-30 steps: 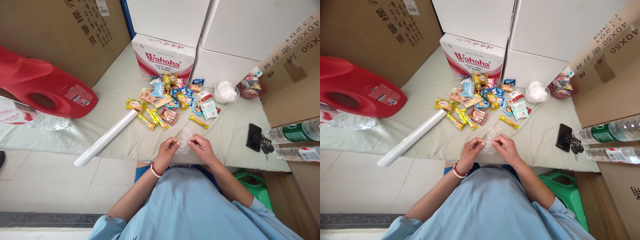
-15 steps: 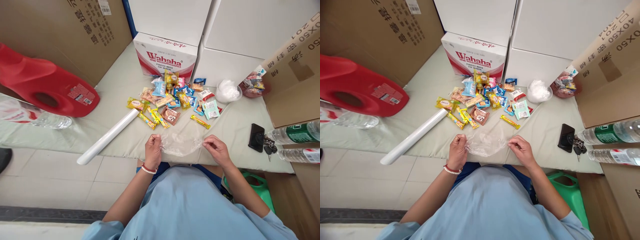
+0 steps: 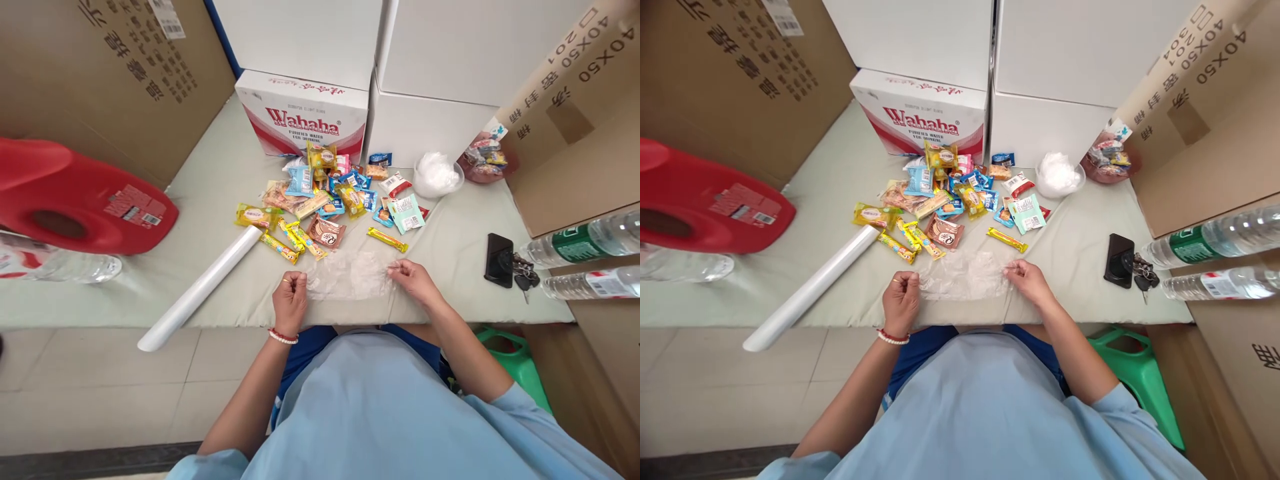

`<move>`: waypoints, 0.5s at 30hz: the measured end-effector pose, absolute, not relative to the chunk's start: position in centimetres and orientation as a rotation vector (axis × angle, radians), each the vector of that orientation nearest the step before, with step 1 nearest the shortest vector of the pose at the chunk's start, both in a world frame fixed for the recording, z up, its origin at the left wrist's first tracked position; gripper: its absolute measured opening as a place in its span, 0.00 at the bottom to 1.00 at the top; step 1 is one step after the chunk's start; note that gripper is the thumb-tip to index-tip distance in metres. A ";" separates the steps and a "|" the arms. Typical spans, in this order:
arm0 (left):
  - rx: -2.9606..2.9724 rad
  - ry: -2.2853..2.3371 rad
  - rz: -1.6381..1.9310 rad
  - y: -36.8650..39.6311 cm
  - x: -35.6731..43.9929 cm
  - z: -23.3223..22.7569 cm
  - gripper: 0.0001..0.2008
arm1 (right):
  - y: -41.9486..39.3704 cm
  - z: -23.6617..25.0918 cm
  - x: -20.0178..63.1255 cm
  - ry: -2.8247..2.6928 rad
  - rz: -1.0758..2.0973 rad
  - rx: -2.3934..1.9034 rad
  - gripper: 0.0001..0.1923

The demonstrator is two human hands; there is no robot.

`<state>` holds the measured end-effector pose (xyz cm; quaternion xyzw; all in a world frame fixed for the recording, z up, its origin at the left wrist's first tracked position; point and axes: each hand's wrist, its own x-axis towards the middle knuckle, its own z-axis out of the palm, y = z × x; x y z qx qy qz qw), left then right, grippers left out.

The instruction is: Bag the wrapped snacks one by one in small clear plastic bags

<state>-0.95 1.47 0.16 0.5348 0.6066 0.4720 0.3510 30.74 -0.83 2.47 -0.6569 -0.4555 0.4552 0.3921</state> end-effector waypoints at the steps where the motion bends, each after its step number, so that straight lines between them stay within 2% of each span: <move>1: 1.406 1.597 1.229 1.6 -1.1 0.3 0.13 | -0.5 2.6 30.3 -1.172 1.080 -1.658 0.18; 6: 1.536 1.900 1.338 0.2 -1.0 3.7 0.18 | -2.2 5.8 27.7 -1.693 0.433 -1.449 0.06; 8: 1.459 1.699 1.138 -0.8 0.3 5.7 0.18 | -3.6 6.7 26.2 -1.992 0.265 -1.295 0.09; 9: 1.383 1.525 0.989 -1.2 1.2 6.5 0.21 | -4.3 6.8 25.4 -2.116 0.204 -1.235 0.10; 11: 1.243 1.284 0.799 -1.7 3.2 7.4 0.25 | -5.4 6.5 23.8 -2.289 0.135 -1.168 0.11; 15: 1.286 1.267 0.735 -1.5 5.9 6.5 0.18 | -6.6 5.9 22.7 -2.337 0.300 -1.117 0.10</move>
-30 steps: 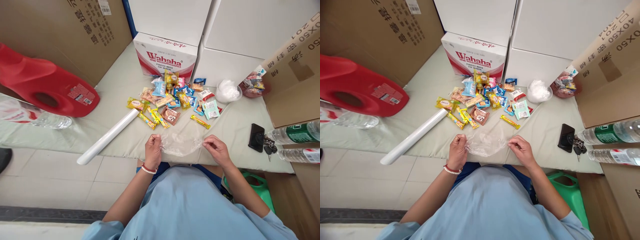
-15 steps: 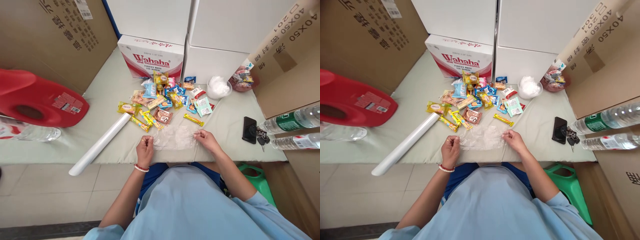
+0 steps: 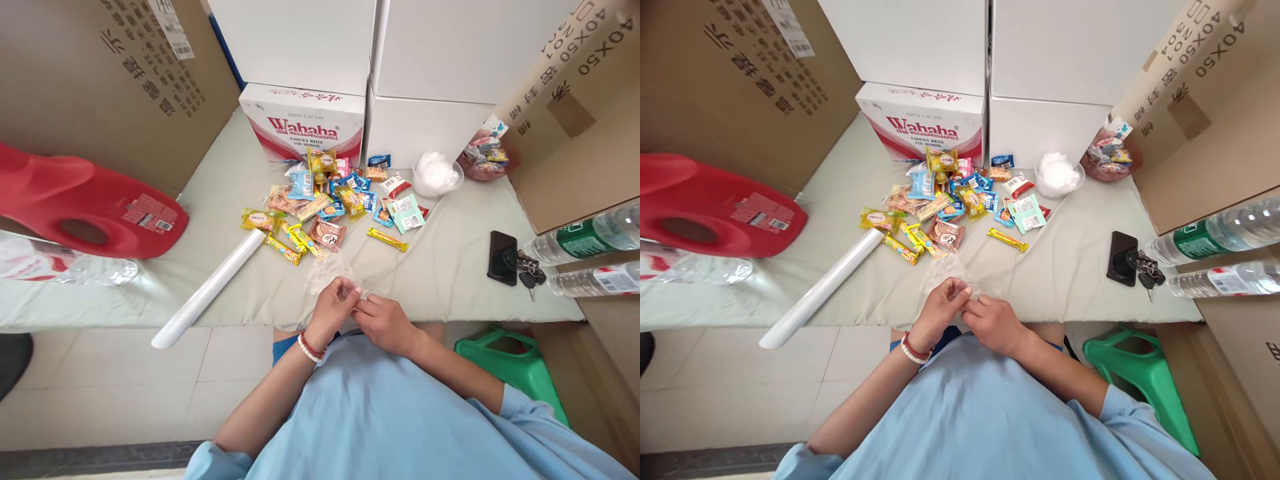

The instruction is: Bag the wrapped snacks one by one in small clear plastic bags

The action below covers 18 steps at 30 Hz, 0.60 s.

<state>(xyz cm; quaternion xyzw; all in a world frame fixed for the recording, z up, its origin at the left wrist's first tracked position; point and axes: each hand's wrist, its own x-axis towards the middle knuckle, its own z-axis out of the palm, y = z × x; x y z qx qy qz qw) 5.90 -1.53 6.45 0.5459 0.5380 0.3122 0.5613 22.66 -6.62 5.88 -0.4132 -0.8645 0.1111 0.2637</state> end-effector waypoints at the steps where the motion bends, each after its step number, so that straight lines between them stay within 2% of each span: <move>1: 1.304 1.291 0.742 -1.5 6.2 6.0 0.17 | -6.7 6.1 22.9 -2.269 0.404 -1.120 0.08; 4: 1.363 1.348 0.790 -1.8 6.5 4.9 0.14 | -6.5 7.2 24.1 -1.883 0.602 -1.270 0.08; 8: 1.467 1.276 0.819 -2.3 7.1 4.8 0.14 | -4.2 8.0 25.2 -1.665 0.744 -1.520 0.23; 10: 1.429 1.250 0.851 -2.1 7.1 4.8 0.14 | -2.7 7.9 25.5 -1.676 1.005 -1.505 0.20; 12: 1.334 1.249 0.894 -1.7 6.4 4.7 0.14 | -1.7 7.6 26.1 -1.556 1.130 -1.485 0.17; 18: 1.145 1.555 1.041 -2.5 0.5 3.8 0.18 | -3.2 5.7 29.3 -1.030 0.989 -1.591 0.18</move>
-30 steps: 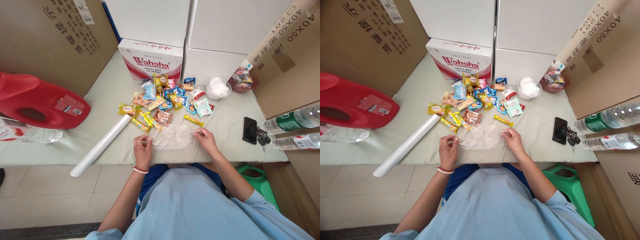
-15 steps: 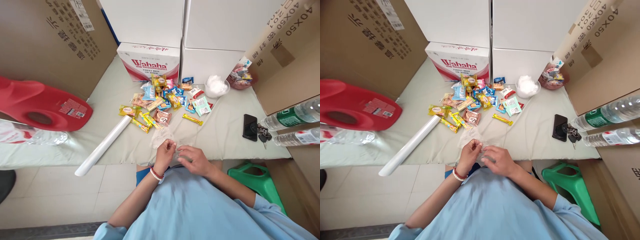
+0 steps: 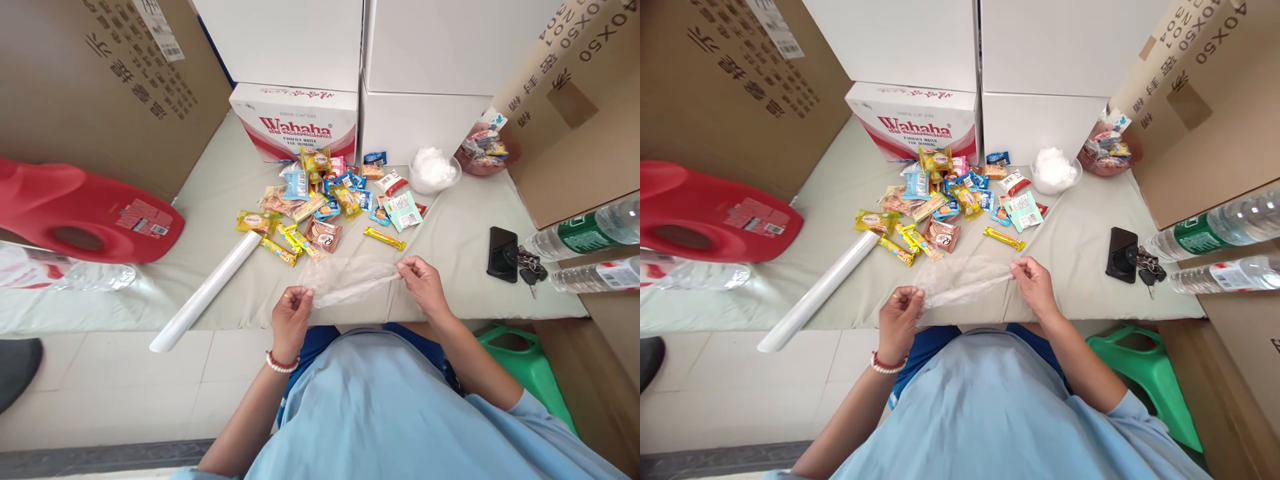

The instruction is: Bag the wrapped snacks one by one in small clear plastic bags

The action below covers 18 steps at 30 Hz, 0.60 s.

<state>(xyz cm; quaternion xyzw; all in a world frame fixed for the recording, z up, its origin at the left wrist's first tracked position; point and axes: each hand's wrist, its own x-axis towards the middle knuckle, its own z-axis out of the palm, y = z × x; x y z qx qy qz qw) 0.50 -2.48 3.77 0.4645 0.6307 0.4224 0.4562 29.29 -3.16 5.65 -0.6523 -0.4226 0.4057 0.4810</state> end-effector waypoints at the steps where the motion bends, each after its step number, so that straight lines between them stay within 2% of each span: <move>1: 1.154 1.632 0.991 -3.3 -0.4 3.5 0.18 | -4.1 5.1 29.8 -1.012 1.019 -1.629 0.18; 5: 1.300 1.783 0.597 -7.5 -2.7 2.6 0.18 | -8.0 4.0 31.9 -1.288 1.260 -1.781 0.19; 7: 1.385 1.804 0.515 -8.9 -2.9 2.4 0.17 | -8.8 4.7 33.0 -1.424 1.265 -1.840 0.21; 11: 1.501 1.948 0.645 -9.2 -2.4 2.3 0.23 | -6.5 7.4 33.0 -1.538 1.023 -1.827 0.31; 15: 1.520 1.908 0.745 -7.8 -1.4 2.5 0.24 | -2.3 7.2 27.5 -1.714 1.250 -1.698 0.38; 16: 1.496 1.876 0.763 -7.5 -1.3 2.6 0.24 | -1.4 6.6 25.9 -1.748 1.323 -1.673 0.38; 18: 1.446 1.851 0.824 -7.1 -1.4 2.6 0.23 | 0.1 5.0 23.6 -1.739 1.385 -1.612 0.28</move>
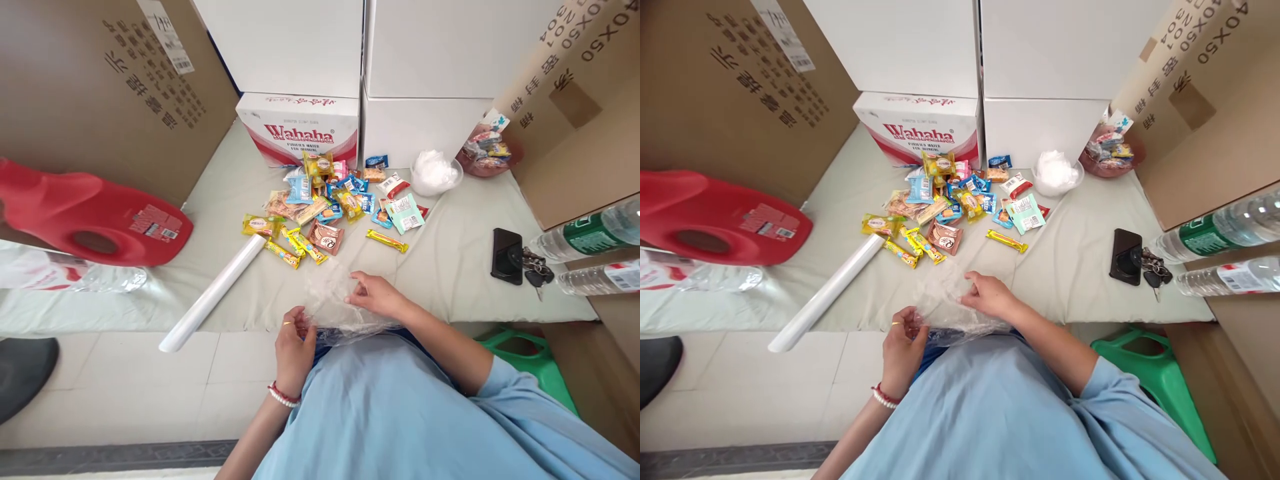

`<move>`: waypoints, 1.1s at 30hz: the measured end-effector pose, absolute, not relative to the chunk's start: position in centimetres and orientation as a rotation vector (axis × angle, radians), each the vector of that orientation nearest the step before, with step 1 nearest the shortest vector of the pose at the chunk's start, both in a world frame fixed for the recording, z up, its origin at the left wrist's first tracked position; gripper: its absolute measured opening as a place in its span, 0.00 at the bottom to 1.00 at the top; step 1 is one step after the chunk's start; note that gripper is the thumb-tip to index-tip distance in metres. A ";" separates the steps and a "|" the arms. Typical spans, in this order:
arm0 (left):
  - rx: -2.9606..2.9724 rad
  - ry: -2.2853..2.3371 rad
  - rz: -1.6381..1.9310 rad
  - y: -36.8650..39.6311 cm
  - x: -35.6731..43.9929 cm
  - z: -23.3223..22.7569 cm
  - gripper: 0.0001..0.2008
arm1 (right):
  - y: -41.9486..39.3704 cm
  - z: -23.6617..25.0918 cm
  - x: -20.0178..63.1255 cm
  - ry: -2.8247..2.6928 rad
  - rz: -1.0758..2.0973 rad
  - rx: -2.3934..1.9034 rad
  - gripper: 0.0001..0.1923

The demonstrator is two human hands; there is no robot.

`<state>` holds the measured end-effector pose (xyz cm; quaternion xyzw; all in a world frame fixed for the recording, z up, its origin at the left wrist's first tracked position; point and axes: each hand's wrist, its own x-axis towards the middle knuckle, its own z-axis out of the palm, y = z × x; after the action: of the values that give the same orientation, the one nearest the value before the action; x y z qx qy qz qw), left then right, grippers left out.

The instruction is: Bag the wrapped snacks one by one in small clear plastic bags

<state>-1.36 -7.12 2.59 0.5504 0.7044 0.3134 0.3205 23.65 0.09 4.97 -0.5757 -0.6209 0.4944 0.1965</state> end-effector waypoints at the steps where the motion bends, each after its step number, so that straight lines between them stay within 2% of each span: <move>1: 1.418 1.863 0.867 -7.0 -1.6 2.5 0.23 | 0.7 4.2 23.2 -1.682 1.366 -1.587 0.22; 3: 1.339 1.915 0.939 -6.7 -2.3 2.3 0.24 | 1.9 3.1 23.6 -1.487 1.266 -1.567 0.12; 8: 1.514 2.135 0.994 -6.3 -3.5 2.4 0.27 | 2.8 3.1 28.0 -1.183 1.100 -1.618 0.14; 10: 1.793 2.202 1.082 -6.3 -2.9 3.3 0.23 | 2.4 3.7 28.8 -1.186 1.091 -1.638 0.15; 12: 2.136 2.010 1.124 -6.1 -1.6 4.5 0.14 | 1.7 4.4 28.6 -1.194 1.093 -1.646 0.14; 14: 2.457 1.513 0.955 -5.2 0.1 5.7 0.09 | 1.2 4.9 28.1 -1.210 1.096 -1.651 0.14; 16: 2.579 1.087 0.682 -3.6 1.8 6.2 0.12 | 0.9 4.9 27.9 -1.238 1.097 -1.657 0.14; 17: 2.580 1.059 0.594 -2.6 2.5 6.0 0.13 | 0.8 4.7 28.2 -1.253 1.098 -1.663 0.14; 21: 2.474 1.441 0.435 1.0 3.0 3.5 0.18 | 1.8 3.8 31.4 -1.361 1.072 -1.829 0.13; 24: 2.495 1.445 0.383 1.5 2.0 1.3 0.24 | 4.7 4.9 33.7 -1.549 0.829 -2.024 0.09; 27: 2.530 1.414 0.373 0.8 1.5 0.6 0.26 | 9.3 7.0 32.1 -1.797 0.470 -1.930 0.16; 31: 2.532 1.419 0.377 0.5 1.5 0.9 0.27 | 15.6 7.7 25.6 -2.244 0.246 -1.854 0.38; 33: 2.525 1.420 0.378 0.5 1.6 0.9 0.27 | 17.8 7.2 23.5 -2.315 0.209 -1.893 0.36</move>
<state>1.57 0.53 0.92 0.8591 0.4832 0.1286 0.1098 23.49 17.78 7.24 -0.6299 -0.7702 0.0695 0.0718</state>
